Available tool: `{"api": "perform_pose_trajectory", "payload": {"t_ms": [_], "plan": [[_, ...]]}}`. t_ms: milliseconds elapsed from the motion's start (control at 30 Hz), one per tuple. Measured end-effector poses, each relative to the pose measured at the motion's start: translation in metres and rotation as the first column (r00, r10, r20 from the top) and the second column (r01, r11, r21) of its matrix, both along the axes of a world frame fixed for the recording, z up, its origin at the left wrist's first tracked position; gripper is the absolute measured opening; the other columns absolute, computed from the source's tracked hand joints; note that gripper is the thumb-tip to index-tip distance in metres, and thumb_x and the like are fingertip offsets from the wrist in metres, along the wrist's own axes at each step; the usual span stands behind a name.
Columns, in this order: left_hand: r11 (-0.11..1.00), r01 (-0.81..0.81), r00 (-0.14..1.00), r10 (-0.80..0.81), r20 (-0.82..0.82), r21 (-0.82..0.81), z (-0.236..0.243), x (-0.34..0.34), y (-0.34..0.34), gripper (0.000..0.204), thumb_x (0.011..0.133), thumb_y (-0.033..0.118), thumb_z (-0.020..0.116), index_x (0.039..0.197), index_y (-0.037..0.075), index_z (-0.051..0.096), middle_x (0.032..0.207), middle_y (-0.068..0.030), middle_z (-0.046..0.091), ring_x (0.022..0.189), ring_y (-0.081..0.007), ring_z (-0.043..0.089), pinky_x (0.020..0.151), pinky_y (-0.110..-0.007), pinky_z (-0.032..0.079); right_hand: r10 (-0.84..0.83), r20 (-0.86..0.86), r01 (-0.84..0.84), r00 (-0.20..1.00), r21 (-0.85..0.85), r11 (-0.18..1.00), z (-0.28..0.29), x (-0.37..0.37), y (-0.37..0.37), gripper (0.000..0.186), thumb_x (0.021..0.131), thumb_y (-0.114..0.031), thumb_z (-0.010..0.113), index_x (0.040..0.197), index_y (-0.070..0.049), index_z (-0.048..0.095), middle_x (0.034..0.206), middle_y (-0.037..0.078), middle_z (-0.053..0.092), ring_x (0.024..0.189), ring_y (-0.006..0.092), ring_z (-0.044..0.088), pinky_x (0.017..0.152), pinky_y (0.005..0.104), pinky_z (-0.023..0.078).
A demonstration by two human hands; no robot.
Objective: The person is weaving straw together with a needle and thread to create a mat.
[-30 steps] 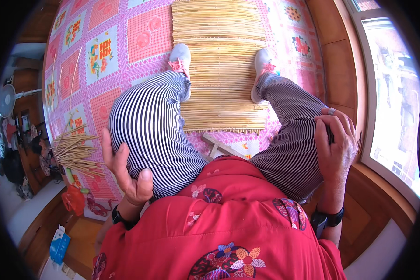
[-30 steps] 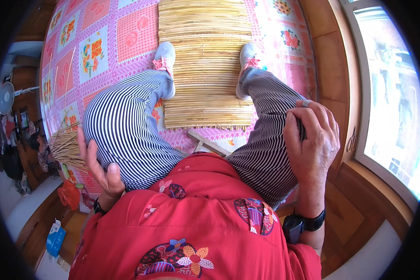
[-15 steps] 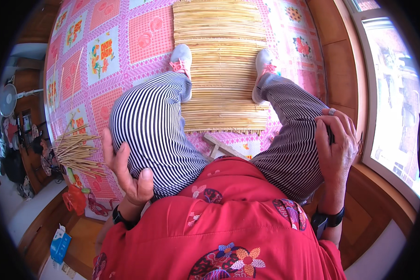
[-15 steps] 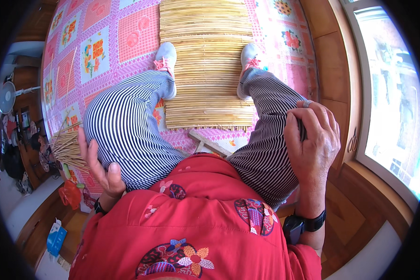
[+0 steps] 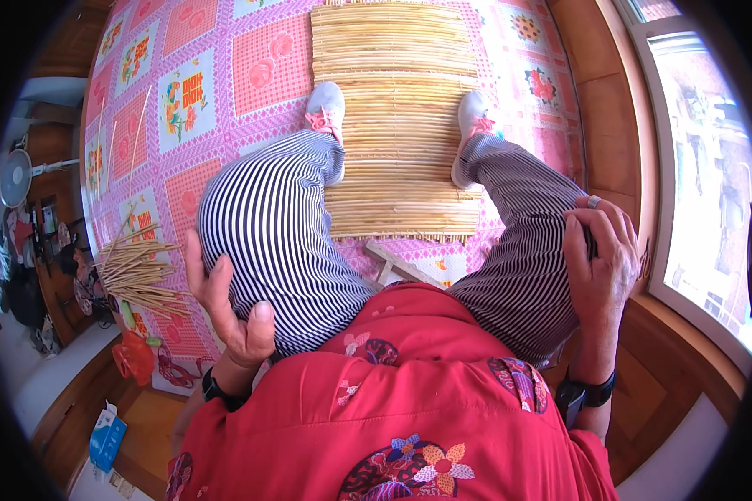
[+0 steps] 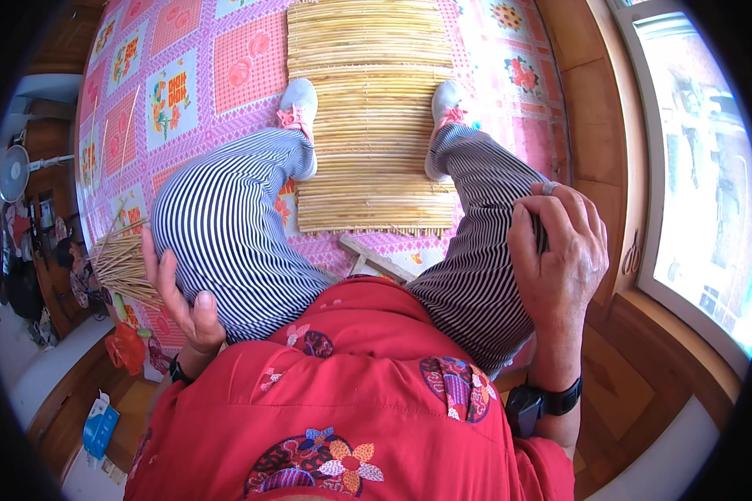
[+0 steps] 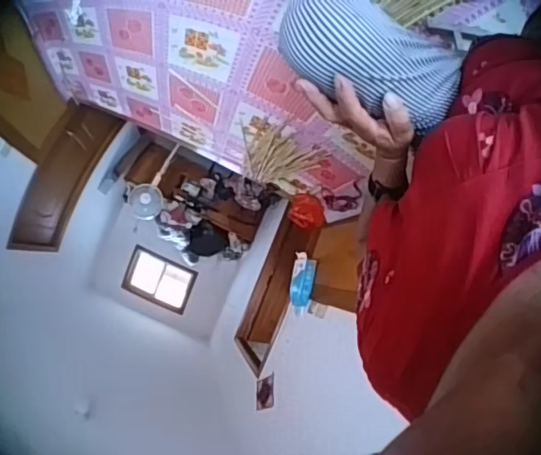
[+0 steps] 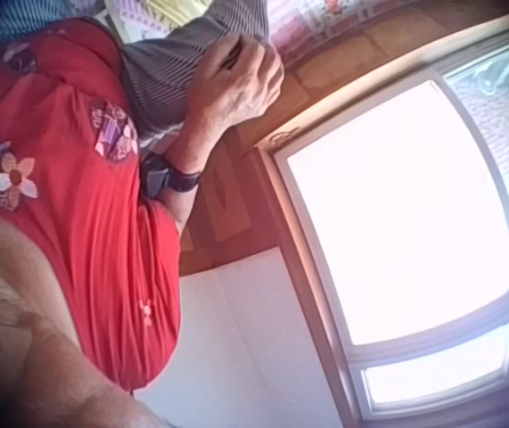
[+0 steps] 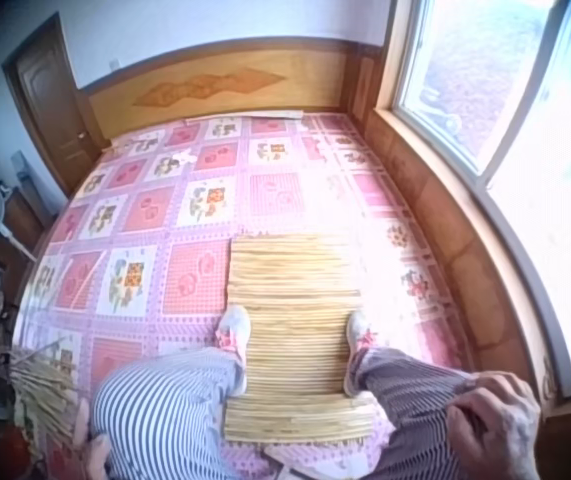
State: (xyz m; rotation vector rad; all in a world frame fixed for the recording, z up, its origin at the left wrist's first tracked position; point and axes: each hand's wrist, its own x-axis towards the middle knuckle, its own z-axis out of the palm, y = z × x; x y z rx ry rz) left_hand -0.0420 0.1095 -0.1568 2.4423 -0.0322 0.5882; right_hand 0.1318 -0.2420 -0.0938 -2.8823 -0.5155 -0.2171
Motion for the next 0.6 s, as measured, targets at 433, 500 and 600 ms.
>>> {"api": "perform_pose_trajectory", "payload": {"t_ms": [433,500,600], "plan": [[1.0,-0.001,1.0,0.001,-0.004,0.016,0.0015,0.0008,-0.0007,0.059,0.086,0.028,0.047,0.136,-0.002,0.036,0.147,-0.0352,0.019,0.139,-0.0444,0.022,0.113,-0.055,0.018,0.009,-0.003,-0.009,1.0,0.008,1.0,0.0024,0.0017,0.0002,0.009,0.077,-0.014,0.066,0.082,-0.007,0.067,0.096,0.006,0.067,0.098,0.0257,0.062,0.087,0.0384,0.045],[1.0,-0.004,1.0,0.004,-0.003,0.014,0.0015,-0.0002,-0.0007,0.059,0.085,0.028,0.047,0.136,-0.002,0.036,0.147,-0.0352,0.019,0.139,-0.0444,0.021,0.113,-0.055,0.018,0.012,-0.006,-0.012,1.0,0.014,1.0,0.0026,0.0017,0.0009,0.008,0.077,-0.013,0.065,0.082,-0.007,0.067,0.096,0.006,0.067,0.098,0.0255,0.062,0.087,0.0384,0.045],[1.0,-0.007,1.0,0.007,0.0,0.011,0.0014,-0.0008,-0.0007,0.059,0.085,0.027,0.048,0.136,-0.002,0.036,0.148,-0.0351,0.019,0.139,-0.0443,0.021,0.113,-0.055,0.018,0.004,-0.009,-0.004,1.0,0.013,1.0,0.0018,0.0015,0.0007,0.008,0.077,-0.014,0.065,0.082,-0.007,0.067,0.096,0.006,0.067,0.098,0.0253,0.062,0.087,0.0383,0.045]]}}
